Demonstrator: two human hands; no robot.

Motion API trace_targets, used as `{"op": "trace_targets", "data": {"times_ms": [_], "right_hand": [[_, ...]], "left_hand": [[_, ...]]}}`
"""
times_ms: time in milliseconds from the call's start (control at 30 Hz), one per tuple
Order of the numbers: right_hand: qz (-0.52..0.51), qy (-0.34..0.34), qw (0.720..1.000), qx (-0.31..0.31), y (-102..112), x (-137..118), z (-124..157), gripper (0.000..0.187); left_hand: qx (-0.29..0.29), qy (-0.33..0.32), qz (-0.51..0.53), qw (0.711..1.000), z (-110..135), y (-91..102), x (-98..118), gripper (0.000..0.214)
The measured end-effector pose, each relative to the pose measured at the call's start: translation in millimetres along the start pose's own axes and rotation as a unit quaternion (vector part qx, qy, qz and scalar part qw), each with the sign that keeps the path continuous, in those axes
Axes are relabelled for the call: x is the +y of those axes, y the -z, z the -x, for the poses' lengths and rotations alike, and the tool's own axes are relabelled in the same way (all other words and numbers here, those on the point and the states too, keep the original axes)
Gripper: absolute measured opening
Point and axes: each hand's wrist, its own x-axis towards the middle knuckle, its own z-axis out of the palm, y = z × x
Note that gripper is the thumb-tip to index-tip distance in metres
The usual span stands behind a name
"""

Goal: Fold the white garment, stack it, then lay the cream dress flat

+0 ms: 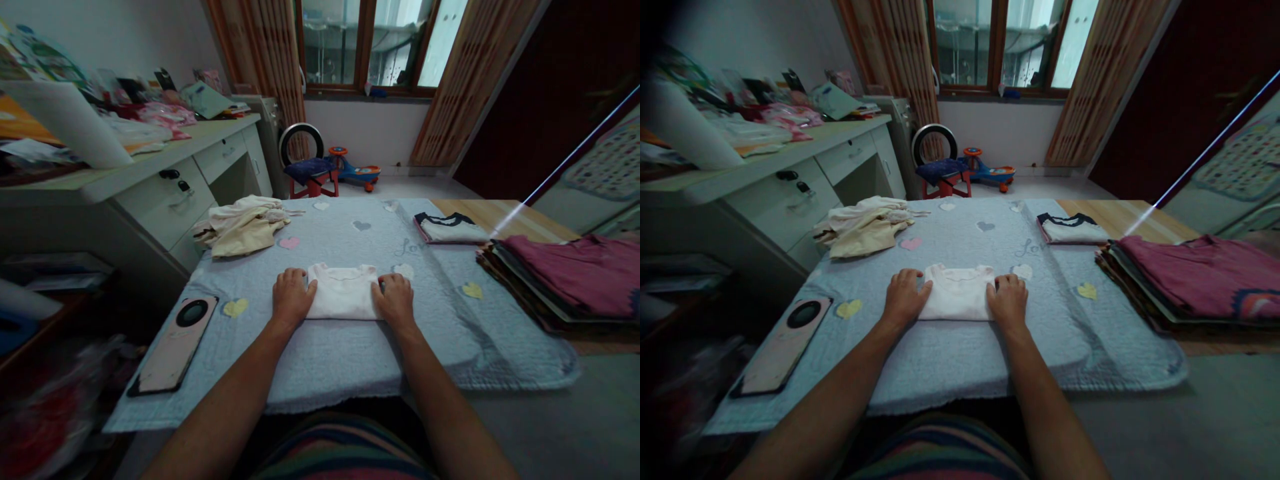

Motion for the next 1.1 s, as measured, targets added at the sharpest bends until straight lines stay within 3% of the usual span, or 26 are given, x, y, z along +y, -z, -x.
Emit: {"op": "trace_targets", "data": {"times_ms": [300,933,1100], "right_hand": [[0.054,-0.006,0.998,-0.017,5,-13,6,0.031],[0.071,0.004,0.997,-0.024,-3,-12,4,0.026],[0.043,0.026,0.999,-0.006,-6,-9,2,0.018]], "left_hand": [[-0.036,0.014,-0.015,0.999,0,2.7,0,0.036],[-0.037,0.075,0.056,0.995,-6,-6.8,0,0.029],[-0.031,0.021,0.083,0.996,-7,-9.2,4,0.013]]}}
